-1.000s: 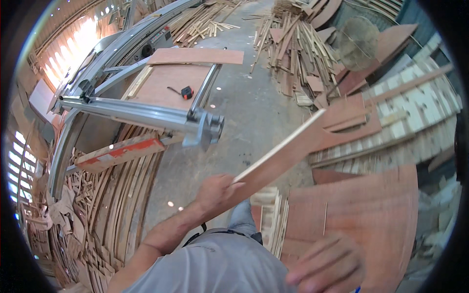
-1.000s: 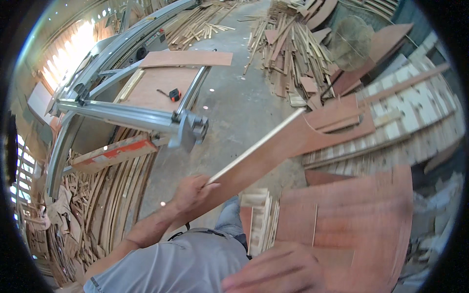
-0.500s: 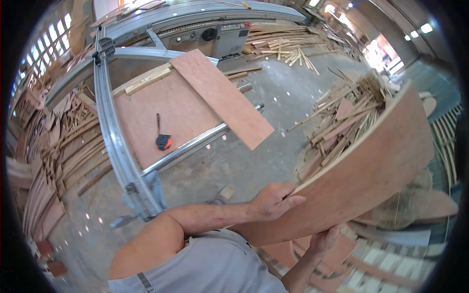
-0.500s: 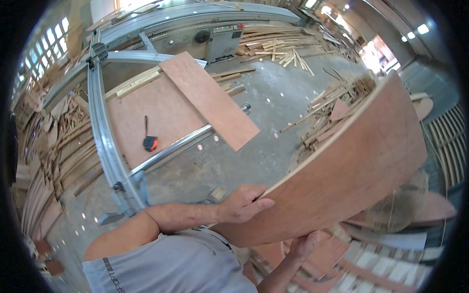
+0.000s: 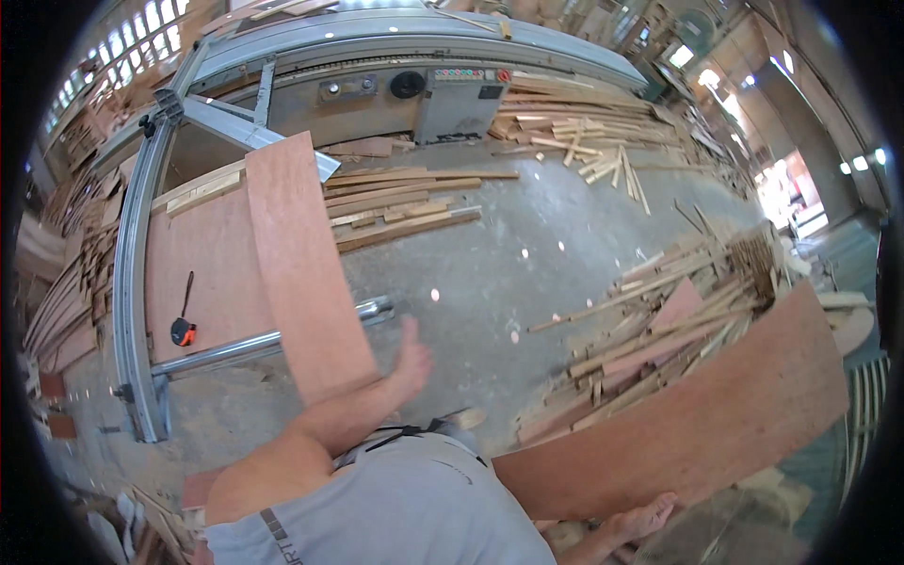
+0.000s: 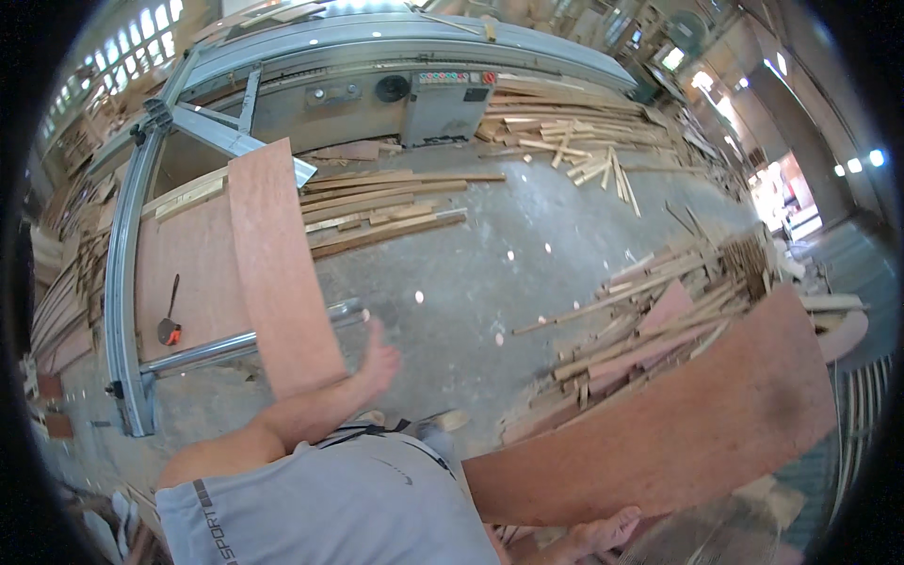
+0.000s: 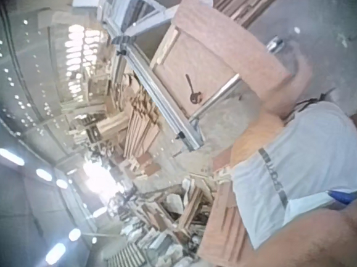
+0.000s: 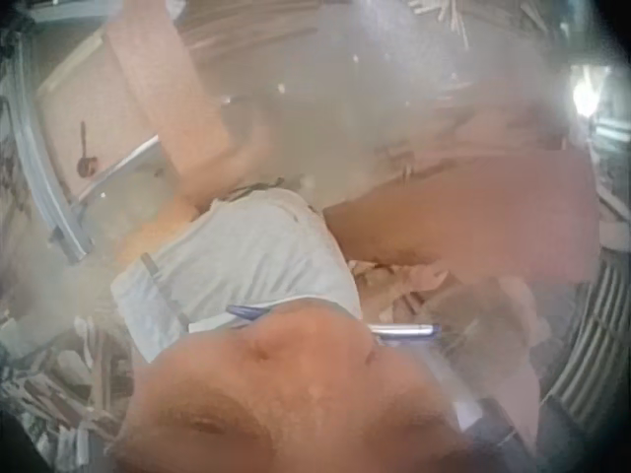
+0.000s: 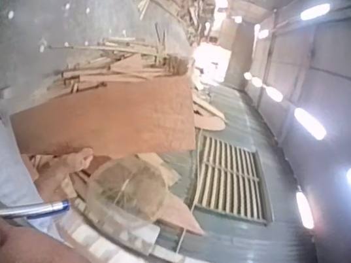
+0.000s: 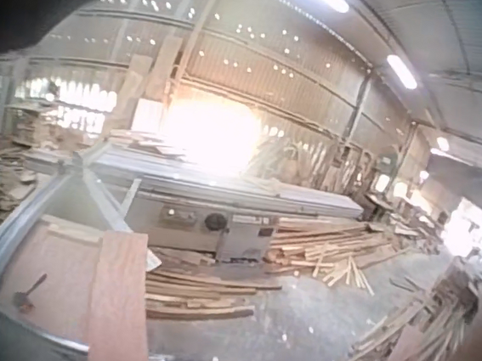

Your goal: The person marks a piece of plywood with a pen and a square, then moves to a table saw to cut the wood. They guide the plywood through the saw blade to make a straight cut, then inspect the cut piece and place it on a workbench.

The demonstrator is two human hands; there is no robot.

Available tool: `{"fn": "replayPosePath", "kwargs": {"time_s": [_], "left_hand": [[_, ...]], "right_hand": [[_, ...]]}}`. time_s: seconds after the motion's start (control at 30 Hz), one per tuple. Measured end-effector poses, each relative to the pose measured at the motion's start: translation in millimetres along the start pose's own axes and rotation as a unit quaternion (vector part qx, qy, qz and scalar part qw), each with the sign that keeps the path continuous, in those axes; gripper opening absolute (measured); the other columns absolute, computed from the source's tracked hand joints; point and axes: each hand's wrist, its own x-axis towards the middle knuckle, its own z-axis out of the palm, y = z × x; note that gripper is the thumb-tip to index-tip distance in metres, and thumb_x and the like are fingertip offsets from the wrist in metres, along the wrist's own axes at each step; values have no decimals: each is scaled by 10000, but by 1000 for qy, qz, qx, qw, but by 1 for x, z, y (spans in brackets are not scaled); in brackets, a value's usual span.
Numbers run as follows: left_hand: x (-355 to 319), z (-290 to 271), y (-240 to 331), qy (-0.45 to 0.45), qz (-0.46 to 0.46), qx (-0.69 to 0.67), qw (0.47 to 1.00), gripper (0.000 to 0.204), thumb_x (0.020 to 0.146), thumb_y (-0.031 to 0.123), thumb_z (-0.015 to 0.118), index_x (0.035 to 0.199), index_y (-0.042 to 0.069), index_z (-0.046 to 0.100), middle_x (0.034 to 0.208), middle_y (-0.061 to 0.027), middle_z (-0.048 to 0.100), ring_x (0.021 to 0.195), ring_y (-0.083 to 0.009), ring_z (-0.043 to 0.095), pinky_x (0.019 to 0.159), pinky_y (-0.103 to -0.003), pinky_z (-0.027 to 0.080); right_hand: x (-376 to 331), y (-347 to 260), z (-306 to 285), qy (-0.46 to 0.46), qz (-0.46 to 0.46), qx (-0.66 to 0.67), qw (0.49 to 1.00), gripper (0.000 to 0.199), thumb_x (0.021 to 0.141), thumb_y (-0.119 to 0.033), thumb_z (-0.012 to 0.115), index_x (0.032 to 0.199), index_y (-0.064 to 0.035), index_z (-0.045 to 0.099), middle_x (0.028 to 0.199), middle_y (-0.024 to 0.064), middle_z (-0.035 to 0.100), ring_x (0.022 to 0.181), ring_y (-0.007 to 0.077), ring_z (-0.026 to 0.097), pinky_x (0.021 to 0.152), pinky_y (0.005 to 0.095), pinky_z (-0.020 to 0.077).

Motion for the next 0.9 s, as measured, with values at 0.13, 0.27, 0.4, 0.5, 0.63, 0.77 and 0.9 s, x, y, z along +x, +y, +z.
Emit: {"fn": "replayPosePath", "kwargs": {"time_s": [0.13, 0.27, 0.4, 0.5, 0.63, 0.77, 0.9], "left_hand": [[108, -65, 9, 136, 201, -240, 940, 628, 824, 690, 614, 1135, 148, 544, 928, -16, 629, 963, -139, 598, 877, -363, 473], [104, -37, 66, 256, 272, -333, 866, 470, 851, 556, 658, 1090, 162, 562, 969, -26, 614, 931, -173, 585, 836, -406, 483], [119, -50, 68, 309, 258, -343, 849, 401, 849, 442, 663, 1104, 150, 560, 1035, -59, 602, 969, -218, 585, 872, -454, 480], [125, -56, 63, 315, 277, -358, 834, 409, 848, 442, 659, 1088, 124, 569, 1025, -64, 602, 962, -224, 593, 873, -439, 489], [118, -64, 51, 362, 308, -382, 792, 392, 873, 435, 645, 1069, 100, 594, 1010, -70, 621, 942, -209, 613, 814, -375, 525], [97, -27, 37, 397, 336, -407, 751, 469, 864, 476, 654, 1172, 130, 586, 1079, -44, 635, 961, -206, 622, 797, -361, 529], [89, 3, 24, 440, 322, -415, 729, 601, 864, 477, 656, 1323, 116, 514, 1244, -70, 577, 1102, -226, 575, 869, -360, 491]], "right_hand": [[120, 48, 92, -42, -24, 61, 997, 634, 980, -424, 545, 1352, 82, 456, 1367, 232, 481, 1224, 331, 494, 1039, 416, 417], [247, 116, 207, -198, 36, 162, 966, 666, 975, -445, 547, 1375, 69, 405, 1385, 209, 451, 1247, 311, 447, 1079, 432, 363], [325, 118, 351, -294, 54, 171, 939, 641, 998, -411, 518, 1391, 75, 379, 1411, 199, 434, 1249, 310, 453, 1068, 426, 380], [362, 107, 464, -340, 88, 259, 900, 600, 1017, -374, 490, 1402, 69, 365, 1418, 192, 430, 1253, 305, 455, 1061, 420, 390], [393, 95, 611, -391, 148, 329, 847, 599, 1025, -356, 470, 1445, 43, 320, 1456, 176, 401, 1290, 299, 432, 1089, 423, 370], [402, 66, 742, -447, 139, 367, 804, 615, 1022, -376, 467, 1472, 6, 295, 1478, 155, 387, 1311, 299, 424, 1108, 435, 362], [417, 39, 862, -466, 175, 364, 787, 617, 1013, -396, 482, 1466, -11, 315, 1482, 146, 391, 1319, 294, 425, 1106, 443, 371]]}}
